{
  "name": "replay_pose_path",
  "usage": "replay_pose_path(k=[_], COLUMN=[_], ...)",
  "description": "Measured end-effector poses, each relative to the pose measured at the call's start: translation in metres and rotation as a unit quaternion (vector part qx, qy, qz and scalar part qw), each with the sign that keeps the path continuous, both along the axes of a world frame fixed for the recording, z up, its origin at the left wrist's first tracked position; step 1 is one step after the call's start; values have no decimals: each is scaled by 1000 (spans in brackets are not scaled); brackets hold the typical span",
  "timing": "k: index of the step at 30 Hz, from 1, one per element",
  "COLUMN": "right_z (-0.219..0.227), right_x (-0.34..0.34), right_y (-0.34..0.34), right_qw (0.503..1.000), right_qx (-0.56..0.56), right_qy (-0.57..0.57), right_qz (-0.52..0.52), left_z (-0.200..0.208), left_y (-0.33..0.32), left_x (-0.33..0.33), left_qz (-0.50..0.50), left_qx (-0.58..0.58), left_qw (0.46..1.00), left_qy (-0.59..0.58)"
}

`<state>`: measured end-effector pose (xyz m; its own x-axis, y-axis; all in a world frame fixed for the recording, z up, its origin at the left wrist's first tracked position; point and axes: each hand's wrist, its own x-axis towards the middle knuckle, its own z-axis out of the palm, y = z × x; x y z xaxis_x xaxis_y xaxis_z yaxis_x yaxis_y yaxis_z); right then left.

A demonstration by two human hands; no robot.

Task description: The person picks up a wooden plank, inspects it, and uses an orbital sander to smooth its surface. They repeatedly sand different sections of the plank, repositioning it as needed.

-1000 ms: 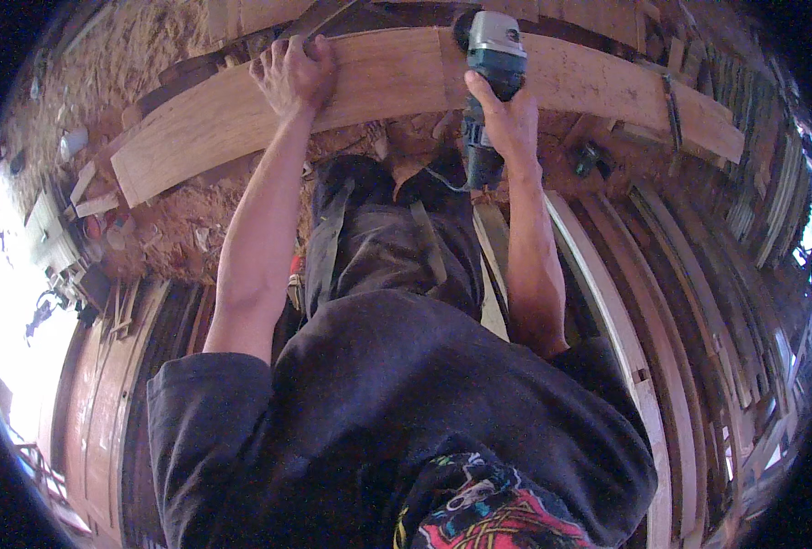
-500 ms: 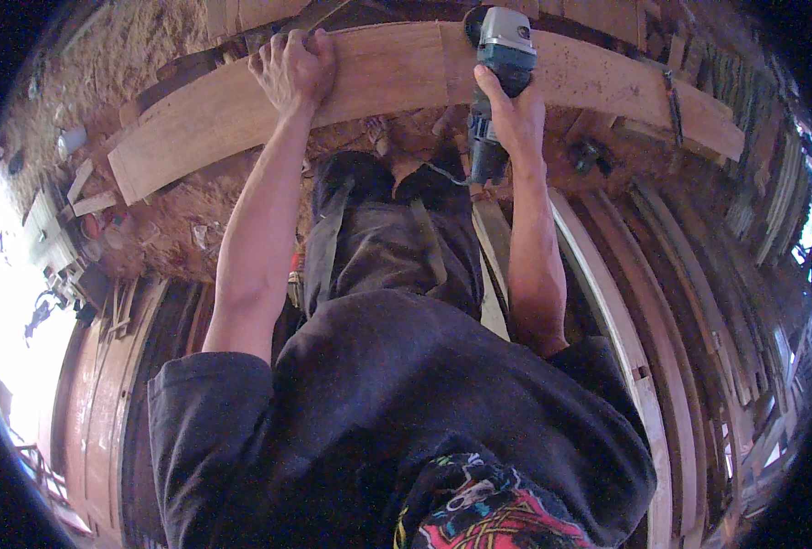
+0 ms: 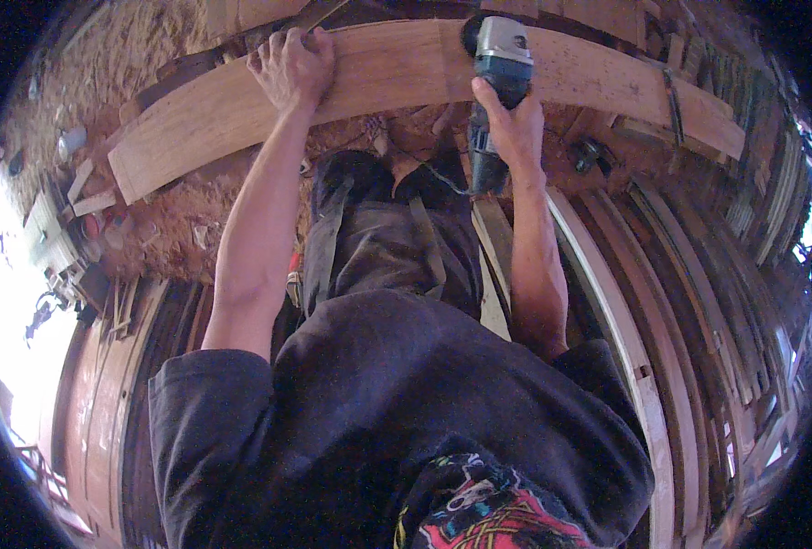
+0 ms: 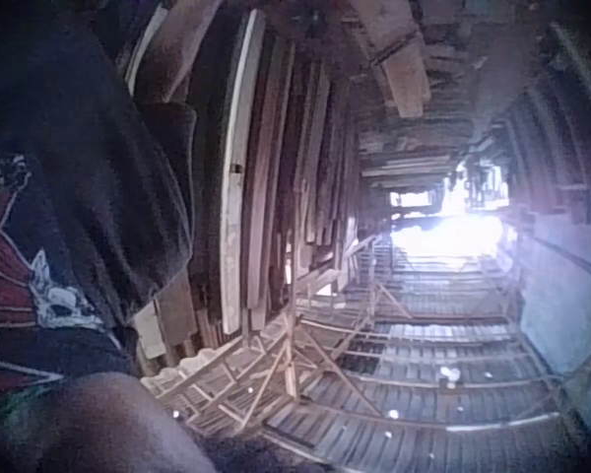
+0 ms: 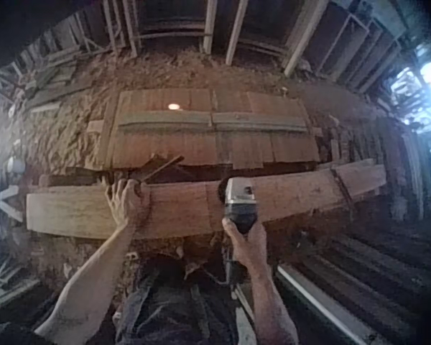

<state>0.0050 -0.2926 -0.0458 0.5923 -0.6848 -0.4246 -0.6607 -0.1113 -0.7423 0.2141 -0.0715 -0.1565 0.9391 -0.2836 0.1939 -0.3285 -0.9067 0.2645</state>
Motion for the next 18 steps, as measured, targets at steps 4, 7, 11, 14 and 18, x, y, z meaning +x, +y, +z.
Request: replay_pose_path(k=[4, 7, 11, 14, 18], right_z=[-19, -24, -11, -19, -14], right_x=[-11, -17, -15, -19, -20], right_y=[10, 3, -3, 14, 17], right_qw=[999, 1000, 998, 999, 1000], right_qx=[-44, -8, 56, -18, -15], right_qy=[10, -11, 3, -22, 7], right_qz=[26, 3, 4, 19, 11], left_z=[1, 0, -3, -2, -4], left_y=[0, 1, 2, -1, 4], left_x=[0, 1, 3, 2, 3], left_qz=[-1, -3, -4, -2, -4], left_qx=[-6, 1, 10, 13, 6], left_qw=[1000, 1000, 1000, 1000, 1000], left_qy=[22, 17, -4, -4, -7])
